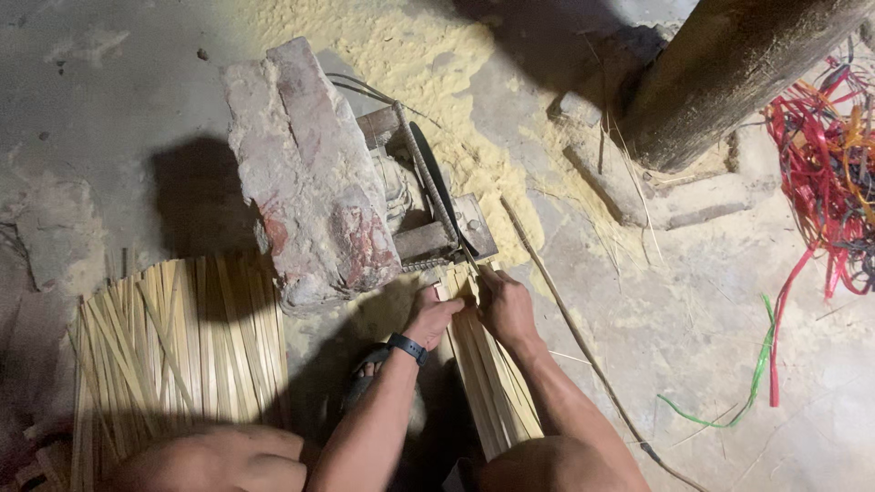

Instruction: The person sits on the floor and pulls bamboo strips one at a time through a fixed blade mounted under a stone weight, drawing each strip by hand to shave it into thinner slats. Finished slats are set aside in a growing pile beside them.

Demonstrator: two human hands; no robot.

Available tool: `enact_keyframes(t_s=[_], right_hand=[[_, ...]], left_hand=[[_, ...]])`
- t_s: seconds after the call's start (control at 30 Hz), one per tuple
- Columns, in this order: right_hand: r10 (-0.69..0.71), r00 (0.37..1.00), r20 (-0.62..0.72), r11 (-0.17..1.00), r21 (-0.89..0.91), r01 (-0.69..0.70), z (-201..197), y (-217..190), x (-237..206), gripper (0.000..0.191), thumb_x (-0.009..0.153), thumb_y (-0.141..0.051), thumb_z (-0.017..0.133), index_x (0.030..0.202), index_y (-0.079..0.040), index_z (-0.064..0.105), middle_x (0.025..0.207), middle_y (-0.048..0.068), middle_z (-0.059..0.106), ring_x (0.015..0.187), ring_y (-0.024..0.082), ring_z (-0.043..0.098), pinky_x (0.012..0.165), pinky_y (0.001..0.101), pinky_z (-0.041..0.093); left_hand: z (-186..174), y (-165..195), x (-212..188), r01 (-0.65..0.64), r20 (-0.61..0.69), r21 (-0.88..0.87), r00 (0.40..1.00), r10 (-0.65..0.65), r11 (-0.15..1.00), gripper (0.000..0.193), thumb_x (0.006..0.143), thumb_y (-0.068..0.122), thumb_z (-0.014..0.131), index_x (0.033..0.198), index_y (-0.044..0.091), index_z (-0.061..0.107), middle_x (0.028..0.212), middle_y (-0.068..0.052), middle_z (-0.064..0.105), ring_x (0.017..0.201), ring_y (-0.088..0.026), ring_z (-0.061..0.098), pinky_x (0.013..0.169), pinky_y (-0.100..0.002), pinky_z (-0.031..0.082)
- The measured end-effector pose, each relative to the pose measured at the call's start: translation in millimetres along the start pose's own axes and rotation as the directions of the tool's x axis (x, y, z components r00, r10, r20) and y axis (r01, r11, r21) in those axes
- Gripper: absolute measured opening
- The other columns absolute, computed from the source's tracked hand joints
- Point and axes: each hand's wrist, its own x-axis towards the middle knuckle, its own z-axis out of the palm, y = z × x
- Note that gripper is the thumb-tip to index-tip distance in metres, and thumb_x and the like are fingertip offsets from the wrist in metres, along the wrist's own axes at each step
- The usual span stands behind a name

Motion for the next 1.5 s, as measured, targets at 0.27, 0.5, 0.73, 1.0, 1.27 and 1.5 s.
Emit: enact_keyframes(t_s=[0.27,0.5,0.73,1.0,1.27,1.5], right_hand=[[0.176,0.983,0.048,0.976,0.122,-0.181,-57.4,-3.9,-88.6,0.027,0.091,-0.006,0.063,0.116,-0.002,0.071,0.092,0.019,0.073,0.065,0.027,0.072,0.063,0.0351,0.057],[-0.051,0.996,-0.078,0.999,-0.019,0.049,-39.5,1.5,-98.9,0.037,0.092,-0.024,0.068,0.116,0.005,0.070,0.096,0.025,0.072,0.080,0.034,0.071,0.069,0.0375,0.058],[0.439,0.874,0.207,0.832,0.273,-0.482,-9.2,13.3,-95.0,0.022,0.097,-0.015,0.063,0.114,-0.008,0.077,0.089,0.010,0.077,0.059,0.019,0.069,0.052,0.0348,0.054],[0.061,0.997,-0.053,0.998,0.037,-0.059,-5.7,1.9,-26.9,0.018,0.083,0.003,0.065,0.099,-0.004,0.070,0.079,0.020,0.067,0.068,0.036,0.066,0.062,0.0447,0.051],[0.210,0.977,0.021,0.977,-0.036,-0.209,-20.8,-2.6,-35.2,0.027,0.093,-0.012,0.065,0.119,-0.009,0.074,0.089,0.017,0.073,0.069,0.033,0.072,0.067,0.0445,0.058],[0.075,0.997,0.023,0.993,0.092,-0.077,-30.3,-11.4,-90.0,0.020,0.093,-0.012,0.067,0.109,-0.002,0.074,0.096,0.016,0.074,0.071,0.026,0.073,0.065,0.0396,0.060]], left_hand=[[4.7,10.5,-14.9,-0.084,0.129,-0.253,0.984,0.120,0.964,0.044,0.075,0.001,0.082,0.117,0.002,0.068,0.109,-0.007,0.074,0.099,-0.018,0.070,0.092,-0.034,0.055],[13.6,20.5,-23.8,-0.108,0.165,-0.246,0.975,0.151,0.963,0.042,0.079,-0.001,0.083,0.118,0.001,0.069,0.109,-0.007,0.076,0.099,-0.017,0.070,0.094,-0.033,0.056],[5.2,11.3,-15.7,-0.086,0.225,-0.336,0.960,0.168,0.938,0.039,0.082,0.003,0.078,0.120,0.004,0.067,0.112,-0.006,0.074,0.103,-0.016,0.069,0.096,-0.034,0.055],[5.1,1.2,-4.2,-0.007,0.089,-0.232,0.996,0.029,0.973,0.041,0.079,0.013,0.085,0.116,0.003,0.069,0.113,-0.009,0.075,0.106,-0.019,0.067,0.106,-0.037,0.044],[5.9,-1.2,2.0,0.054,0.098,-0.265,0.995,-0.029,0.963,0.043,0.082,0.016,0.084,0.119,0.004,0.066,0.120,-0.010,0.073,0.116,-0.018,0.064,0.110,-0.037,0.040],[8.4,8.4,-9.0,0.044,0.223,-0.323,0.974,0.031,0.945,0.036,0.088,0.018,0.080,0.118,0.005,0.067,0.120,-0.008,0.069,0.116,-0.020,0.060,0.105,-0.041,0.044]])
